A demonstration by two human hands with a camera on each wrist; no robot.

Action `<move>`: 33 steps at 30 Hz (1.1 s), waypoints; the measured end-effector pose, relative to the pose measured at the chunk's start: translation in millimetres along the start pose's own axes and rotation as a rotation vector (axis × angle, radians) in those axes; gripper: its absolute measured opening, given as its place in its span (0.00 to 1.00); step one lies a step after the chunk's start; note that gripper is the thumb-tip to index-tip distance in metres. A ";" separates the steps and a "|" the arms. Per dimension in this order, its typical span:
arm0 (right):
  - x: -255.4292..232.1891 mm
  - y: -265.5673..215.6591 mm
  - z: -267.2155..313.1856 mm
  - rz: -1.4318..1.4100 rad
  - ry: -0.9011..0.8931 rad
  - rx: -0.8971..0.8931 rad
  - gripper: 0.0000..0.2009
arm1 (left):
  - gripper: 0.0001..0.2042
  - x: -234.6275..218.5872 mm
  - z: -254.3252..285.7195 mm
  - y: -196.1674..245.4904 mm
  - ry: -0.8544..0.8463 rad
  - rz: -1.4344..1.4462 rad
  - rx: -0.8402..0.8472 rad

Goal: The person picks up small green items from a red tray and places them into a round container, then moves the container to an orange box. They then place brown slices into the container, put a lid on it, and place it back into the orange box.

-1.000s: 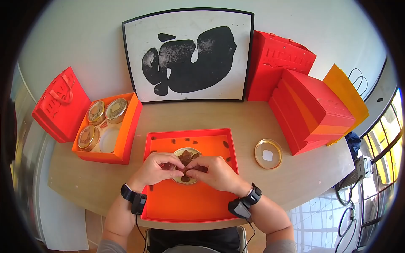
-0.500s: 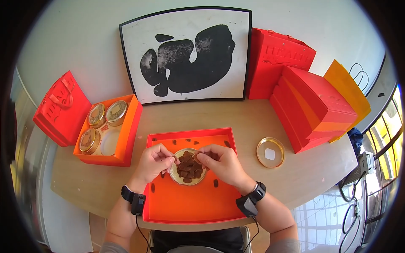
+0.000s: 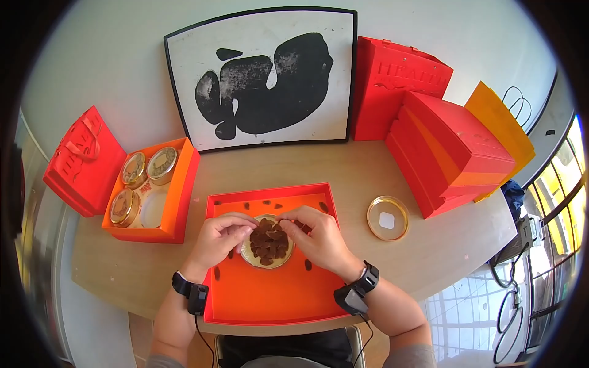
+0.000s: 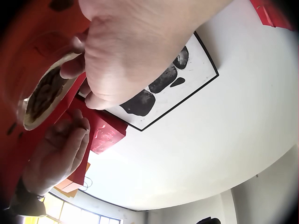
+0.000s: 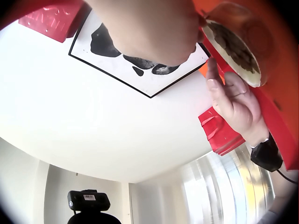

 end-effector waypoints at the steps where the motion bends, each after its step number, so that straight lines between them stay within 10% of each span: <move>1: -1.4 -3.2 0.0 0.089 0.022 -0.083 0.09 | 0.07 -1.9 -0.2 -0.6 0.041 -0.019 -0.027; 9: -26.1 -33.4 3.9 0.379 -0.101 -0.067 0.12 | 0.07 -2.7 -3.5 -2.6 0.162 -0.145 -0.017; 14: -40.7 -13.2 20.1 0.746 -0.629 -0.029 0.11 | 0.08 -3.5 -3.0 -0.9 0.139 -0.138 -0.135; 20: -27.5 -0.9 17.4 0.706 -0.661 0.008 0.08 | 0.08 -4.6 -2.7 -5.8 0.137 -0.137 -0.152; 24: -35.5 -22.1 7.3 0.659 -0.649 0.163 0.08 | 0.08 -3.1 -2.5 0.9 0.147 -0.184 -0.160; 27: -40.9 -32.5 0.9 0.432 -0.197 0.198 0.08 | 0.07 -2.5 -1.6 0.2 0.177 -0.161 -0.146; 33: -30.4 -5.6 -0.6 0.665 -0.073 -0.242 0.11 | 0.07 -2.2 -1.7 3.2 0.173 -0.203 -0.192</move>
Point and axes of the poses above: each hand's wrist, its own z-axis away from the middle knuckle, its own x-axis out of the palm, y = z × x, the point moved 2 cm from there along -z, towards the middle knuckle, and after that the axes turned 2 degrees about -z, right-handed, at the moved point
